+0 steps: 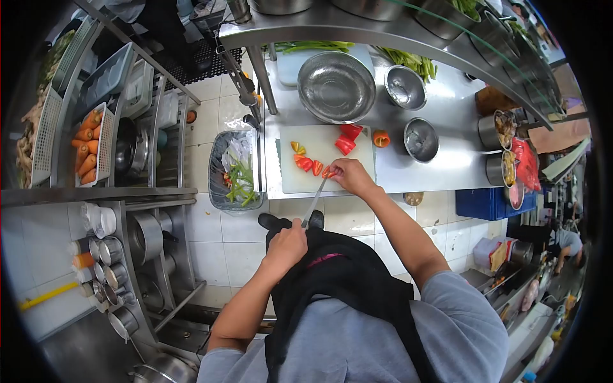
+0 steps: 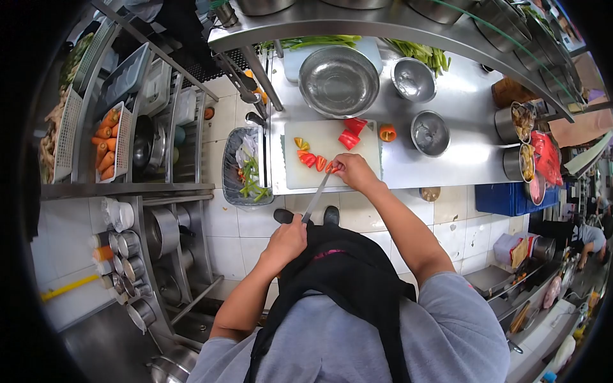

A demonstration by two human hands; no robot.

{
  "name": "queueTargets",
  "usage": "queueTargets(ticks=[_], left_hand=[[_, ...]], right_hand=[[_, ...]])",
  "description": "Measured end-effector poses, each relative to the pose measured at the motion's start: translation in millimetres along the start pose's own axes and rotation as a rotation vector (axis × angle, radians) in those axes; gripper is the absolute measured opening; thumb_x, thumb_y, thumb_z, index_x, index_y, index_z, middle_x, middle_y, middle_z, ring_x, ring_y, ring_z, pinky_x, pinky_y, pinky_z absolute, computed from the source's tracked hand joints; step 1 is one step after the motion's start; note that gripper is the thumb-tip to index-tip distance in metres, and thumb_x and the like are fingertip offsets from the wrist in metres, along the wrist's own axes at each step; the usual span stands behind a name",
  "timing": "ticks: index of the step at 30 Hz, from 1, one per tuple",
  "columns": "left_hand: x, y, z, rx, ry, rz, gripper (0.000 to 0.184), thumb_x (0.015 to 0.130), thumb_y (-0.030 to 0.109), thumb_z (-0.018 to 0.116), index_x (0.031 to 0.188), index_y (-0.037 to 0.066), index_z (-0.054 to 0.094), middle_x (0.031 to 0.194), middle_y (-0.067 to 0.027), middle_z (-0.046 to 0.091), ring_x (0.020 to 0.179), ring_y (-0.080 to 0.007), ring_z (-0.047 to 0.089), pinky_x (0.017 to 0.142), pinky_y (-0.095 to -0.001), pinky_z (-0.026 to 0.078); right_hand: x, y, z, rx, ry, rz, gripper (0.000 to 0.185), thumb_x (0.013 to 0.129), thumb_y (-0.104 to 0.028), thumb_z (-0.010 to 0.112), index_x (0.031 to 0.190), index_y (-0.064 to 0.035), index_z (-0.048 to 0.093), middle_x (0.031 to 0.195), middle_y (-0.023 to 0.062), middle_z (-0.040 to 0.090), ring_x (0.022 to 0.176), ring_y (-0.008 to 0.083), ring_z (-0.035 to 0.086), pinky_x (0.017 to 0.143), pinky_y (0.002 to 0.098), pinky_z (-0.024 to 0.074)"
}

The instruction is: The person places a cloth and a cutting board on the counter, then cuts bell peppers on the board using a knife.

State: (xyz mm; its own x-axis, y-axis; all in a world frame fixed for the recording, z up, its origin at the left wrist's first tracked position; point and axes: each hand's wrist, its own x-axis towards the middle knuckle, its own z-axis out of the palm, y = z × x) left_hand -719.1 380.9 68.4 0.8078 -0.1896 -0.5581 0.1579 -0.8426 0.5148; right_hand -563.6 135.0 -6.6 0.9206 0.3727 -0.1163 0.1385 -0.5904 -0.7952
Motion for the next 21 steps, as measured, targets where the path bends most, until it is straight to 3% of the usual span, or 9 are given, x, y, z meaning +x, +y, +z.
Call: queueTargets(ticks=[7,13,15,21], left_hand=[[37,-10,43,-0.018,0.127,0.058,0.025,0.107,0.023,0.051,0.115,-0.001,0.051,0.084,-0.0357,0.071,0.083,-0.0577,0.070,0.077,-0.0677,0.055],[11,-5,10,0.001,0.170,0.011,0.022,0.108,0.023,0.048,0.115,0.002,0.051,0.082,-0.0337,0.071,0.082,-0.0562,0.070,0.076,-0.0680,0.055],[4,-8,7,0.025,0.206,-0.009,0.022,0.109,0.023,0.048,0.114,0.002,0.051,0.082,-0.0325,0.071,0.081,-0.0558,0.070,0.075,-0.0681,0.055],[4,-14,10,0.078,0.229,-0.031,0.021,0.108,0.022,0.049,0.111,0.002,0.051,0.079,-0.0312,0.071,0.077,-0.0549,0.070,0.073,-0.0666,0.056]], right_hand=[[3,-6,-5,-0.108,-0.032,-0.056,0.015,0.082,0.002,0.079,0.092,0.0001,0.068,0.086,0.0150,0.070,0.080,0.0325,0.069,0.076,0.0397,0.0568],[-5,-12,5,-0.150,0.044,-0.148,0.032,0.081,-0.010,0.082,0.108,-0.0057,0.065,0.105,0.0112,0.066,0.098,0.0328,0.067,0.084,0.0424,0.0554],[-4,-23,10,-0.143,0.069,-0.136,0.043,0.080,-0.011,0.082,0.119,-0.0096,0.063,0.113,0.0114,0.059,0.108,0.0337,0.063,0.092,0.0438,0.0544],[5,-20,26,-0.189,0.173,-0.212,0.039,0.081,-0.012,0.081,0.117,-0.0103,0.067,0.114,0.0102,0.063,0.107,0.0342,0.065,0.093,0.0443,0.0542]])
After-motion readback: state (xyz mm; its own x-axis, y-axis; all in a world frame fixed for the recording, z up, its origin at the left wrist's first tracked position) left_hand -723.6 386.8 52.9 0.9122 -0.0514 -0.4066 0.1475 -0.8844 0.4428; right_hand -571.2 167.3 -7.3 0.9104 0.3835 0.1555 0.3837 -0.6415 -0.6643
